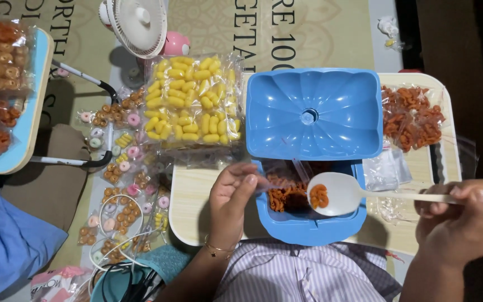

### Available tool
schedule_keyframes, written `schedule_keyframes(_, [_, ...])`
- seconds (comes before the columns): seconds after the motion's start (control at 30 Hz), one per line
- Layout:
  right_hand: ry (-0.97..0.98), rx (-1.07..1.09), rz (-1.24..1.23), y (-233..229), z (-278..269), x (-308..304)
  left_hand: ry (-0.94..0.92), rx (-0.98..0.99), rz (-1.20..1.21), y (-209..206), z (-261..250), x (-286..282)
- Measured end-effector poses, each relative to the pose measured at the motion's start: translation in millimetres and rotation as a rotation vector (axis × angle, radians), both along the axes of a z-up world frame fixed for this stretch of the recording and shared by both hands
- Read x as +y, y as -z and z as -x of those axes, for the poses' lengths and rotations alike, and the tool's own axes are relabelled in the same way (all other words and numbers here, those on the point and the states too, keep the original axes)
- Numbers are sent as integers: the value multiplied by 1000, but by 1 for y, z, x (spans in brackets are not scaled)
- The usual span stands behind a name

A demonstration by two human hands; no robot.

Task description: Scooping small snacks from a container into plastic bags and sealing them manually.

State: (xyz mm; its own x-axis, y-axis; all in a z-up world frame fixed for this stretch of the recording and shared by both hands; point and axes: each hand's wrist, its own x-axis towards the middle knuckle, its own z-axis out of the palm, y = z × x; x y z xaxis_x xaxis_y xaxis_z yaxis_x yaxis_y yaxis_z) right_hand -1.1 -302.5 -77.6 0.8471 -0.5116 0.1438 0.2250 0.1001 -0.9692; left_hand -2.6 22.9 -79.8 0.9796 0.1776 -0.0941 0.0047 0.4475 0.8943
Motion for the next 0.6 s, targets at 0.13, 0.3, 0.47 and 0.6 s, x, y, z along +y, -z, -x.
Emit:
schedule_keyframes(0.13, [29, 35, 161, -15, 8, -22, 16, 6, -121, -1, 1, -8])
schedule_keyframes(0.3, [-38, -135, 161, 35, 19, -79, 39, 31, -132, -1, 5, -15])
schedule_keyframes(0.47, [-10, -128, 198, 24, 14, -64, 108, -43, -178, -13, 8, -20])
schedule_keyframes(0.6, [88, -124, 190, 21, 14, -57, 156, -50, -176, -19, 7, -24])
